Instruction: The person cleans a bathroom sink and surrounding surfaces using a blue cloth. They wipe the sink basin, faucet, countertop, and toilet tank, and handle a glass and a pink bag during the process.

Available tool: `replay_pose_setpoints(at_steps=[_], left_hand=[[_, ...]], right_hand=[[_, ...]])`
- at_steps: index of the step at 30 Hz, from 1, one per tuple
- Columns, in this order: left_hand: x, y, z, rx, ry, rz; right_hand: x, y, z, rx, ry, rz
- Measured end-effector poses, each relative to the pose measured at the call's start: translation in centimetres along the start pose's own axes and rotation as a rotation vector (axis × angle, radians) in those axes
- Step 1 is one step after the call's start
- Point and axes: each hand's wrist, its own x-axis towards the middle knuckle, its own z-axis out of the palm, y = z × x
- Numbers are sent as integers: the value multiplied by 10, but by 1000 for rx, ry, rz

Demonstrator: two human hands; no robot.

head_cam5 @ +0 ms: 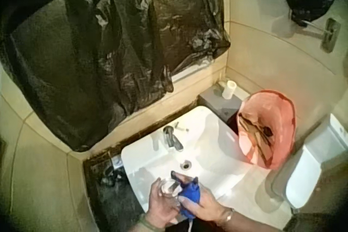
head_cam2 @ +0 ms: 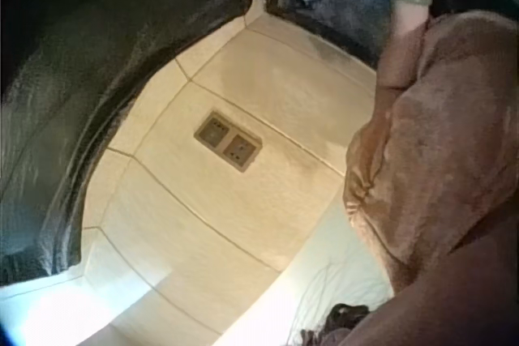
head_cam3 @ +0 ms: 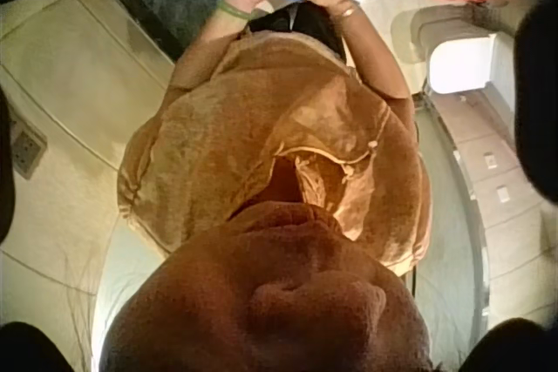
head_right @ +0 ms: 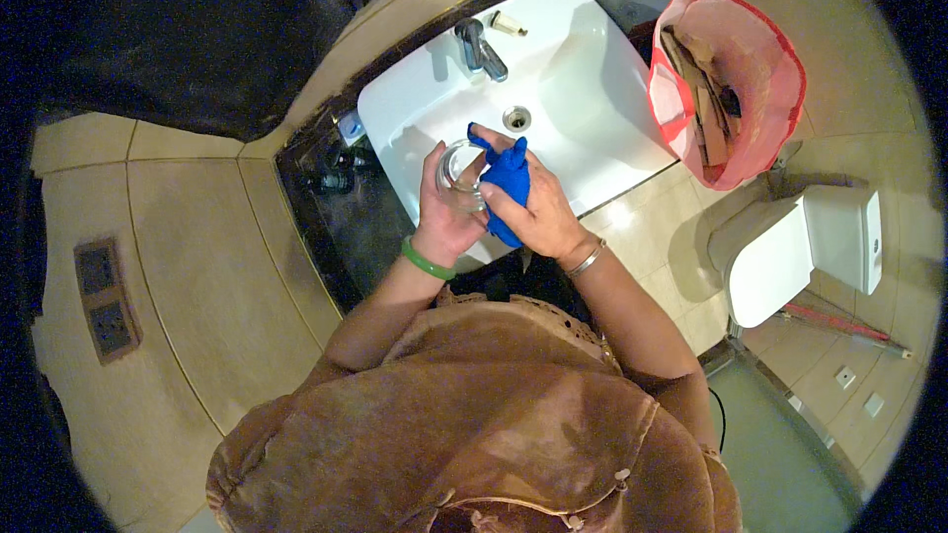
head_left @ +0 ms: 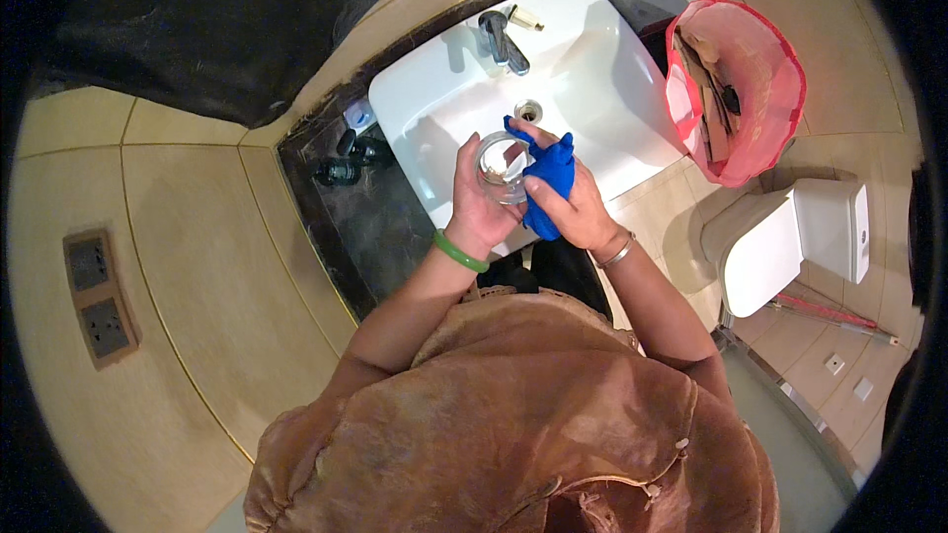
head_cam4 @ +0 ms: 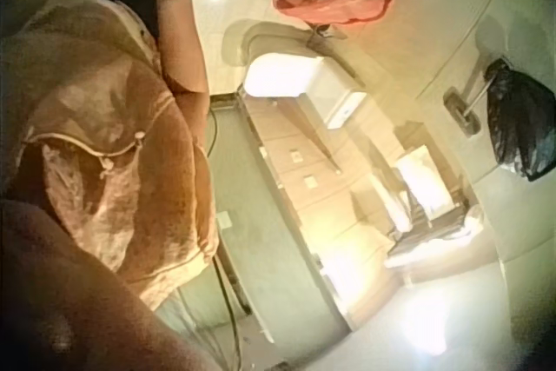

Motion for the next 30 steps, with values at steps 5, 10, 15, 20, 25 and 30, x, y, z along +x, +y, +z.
replay_pose_setpoints(at_steps=[5,10,15,20,25,30], left_hand=[[9,0,-2,115,89,-45],[32,-3,-18,276,68,135],[51,-3,-18,927,173,515],[68,-1,-24,995,109,353],[110,-2,-36,398,40,219],[158,3,-59,401,56,342]], right_hand=[[-8,15,-1,-13,-90,39],[-7,24,2,-22,2,137],[-4,41,-1,291,81,537],[12,54,-17,-225,121,512],[51,69,-48,-66,259,487],[113,68,-75,204,33,656]])
